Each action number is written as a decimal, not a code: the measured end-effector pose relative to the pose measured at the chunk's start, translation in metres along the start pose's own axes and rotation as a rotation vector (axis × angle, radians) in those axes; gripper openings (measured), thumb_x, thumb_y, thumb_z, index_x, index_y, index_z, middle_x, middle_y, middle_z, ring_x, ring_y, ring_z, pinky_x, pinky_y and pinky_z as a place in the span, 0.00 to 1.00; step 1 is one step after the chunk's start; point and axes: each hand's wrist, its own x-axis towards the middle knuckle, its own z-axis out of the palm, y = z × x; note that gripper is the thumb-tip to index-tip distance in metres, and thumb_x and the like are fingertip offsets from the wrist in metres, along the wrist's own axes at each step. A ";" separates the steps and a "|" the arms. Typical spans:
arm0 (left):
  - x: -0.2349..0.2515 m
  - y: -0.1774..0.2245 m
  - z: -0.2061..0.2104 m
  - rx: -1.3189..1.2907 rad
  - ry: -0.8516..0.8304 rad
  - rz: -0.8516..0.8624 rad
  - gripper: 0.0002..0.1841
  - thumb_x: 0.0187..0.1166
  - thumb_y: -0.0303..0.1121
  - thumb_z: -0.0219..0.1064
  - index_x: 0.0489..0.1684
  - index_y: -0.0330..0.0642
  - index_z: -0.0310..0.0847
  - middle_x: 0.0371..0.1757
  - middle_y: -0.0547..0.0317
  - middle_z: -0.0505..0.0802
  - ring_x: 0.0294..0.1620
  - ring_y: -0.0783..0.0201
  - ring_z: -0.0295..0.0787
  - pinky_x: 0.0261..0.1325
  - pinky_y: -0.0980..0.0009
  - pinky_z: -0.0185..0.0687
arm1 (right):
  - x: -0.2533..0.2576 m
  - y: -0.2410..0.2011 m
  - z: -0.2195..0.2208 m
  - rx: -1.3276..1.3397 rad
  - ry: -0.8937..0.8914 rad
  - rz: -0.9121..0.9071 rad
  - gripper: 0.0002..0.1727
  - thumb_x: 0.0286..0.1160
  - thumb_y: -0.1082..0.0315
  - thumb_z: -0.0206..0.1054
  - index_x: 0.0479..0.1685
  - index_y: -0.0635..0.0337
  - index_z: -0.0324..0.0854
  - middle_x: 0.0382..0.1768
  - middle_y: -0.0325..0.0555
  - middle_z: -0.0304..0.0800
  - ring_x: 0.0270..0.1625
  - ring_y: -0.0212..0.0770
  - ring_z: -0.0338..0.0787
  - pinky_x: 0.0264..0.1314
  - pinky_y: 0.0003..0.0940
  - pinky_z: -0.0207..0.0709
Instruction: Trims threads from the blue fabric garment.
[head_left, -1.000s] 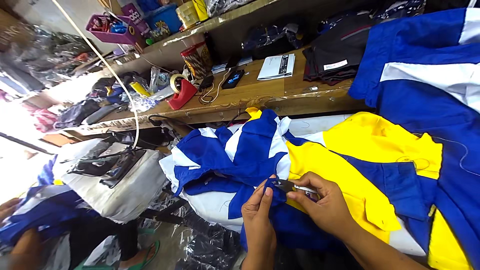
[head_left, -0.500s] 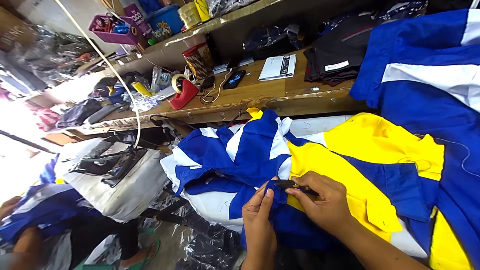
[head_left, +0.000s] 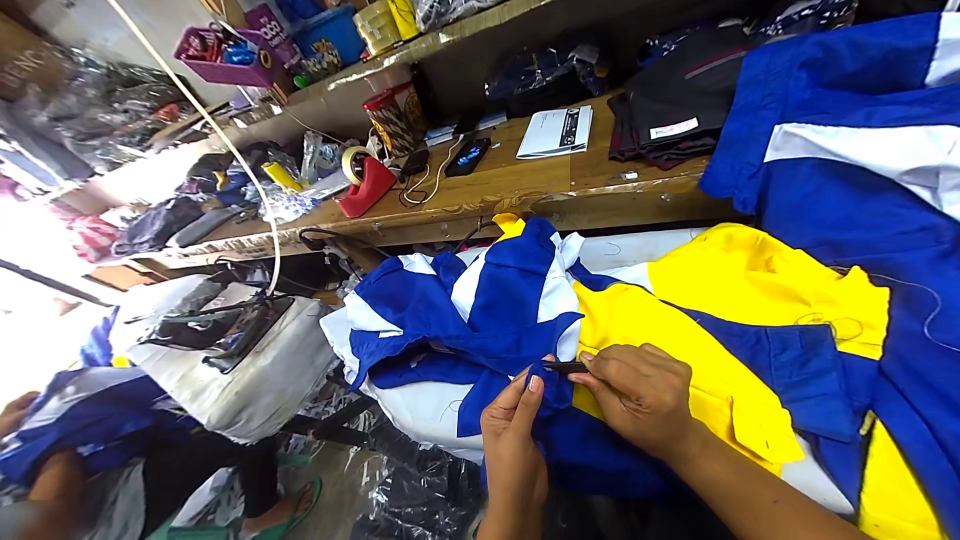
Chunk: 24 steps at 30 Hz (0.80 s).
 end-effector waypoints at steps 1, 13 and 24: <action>0.000 0.001 0.000 -0.001 0.002 -0.006 0.13 0.83 0.20 0.57 0.46 0.29 0.93 0.50 0.51 0.97 0.53 0.68 0.94 0.62 0.72 0.87 | 0.000 -0.001 0.000 0.027 -0.010 0.029 0.16 0.84 0.57 0.66 0.36 0.59 0.92 0.28 0.44 0.93 0.30 0.35 0.88 0.31 0.29 0.72; -0.001 -0.001 0.000 -0.022 -0.023 -0.024 0.13 0.83 0.20 0.58 0.46 0.29 0.92 0.50 0.51 0.97 0.53 0.67 0.94 0.62 0.72 0.87 | -0.001 -0.001 -0.003 0.091 -0.064 0.086 0.17 0.84 0.54 0.65 0.39 0.58 0.92 0.31 0.43 0.93 0.34 0.33 0.89 0.34 0.27 0.75; 0.056 0.030 -0.018 0.952 -0.251 0.321 0.10 0.80 0.35 0.66 0.35 0.39 0.90 0.25 0.70 0.88 0.26 0.83 0.79 0.32 0.81 0.77 | 0.000 -0.014 -0.020 0.662 -0.102 0.536 0.23 0.79 0.49 0.70 0.55 0.61 0.75 0.32 0.27 0.80 0.30 0.16 0.77 0.31 0.11 0.73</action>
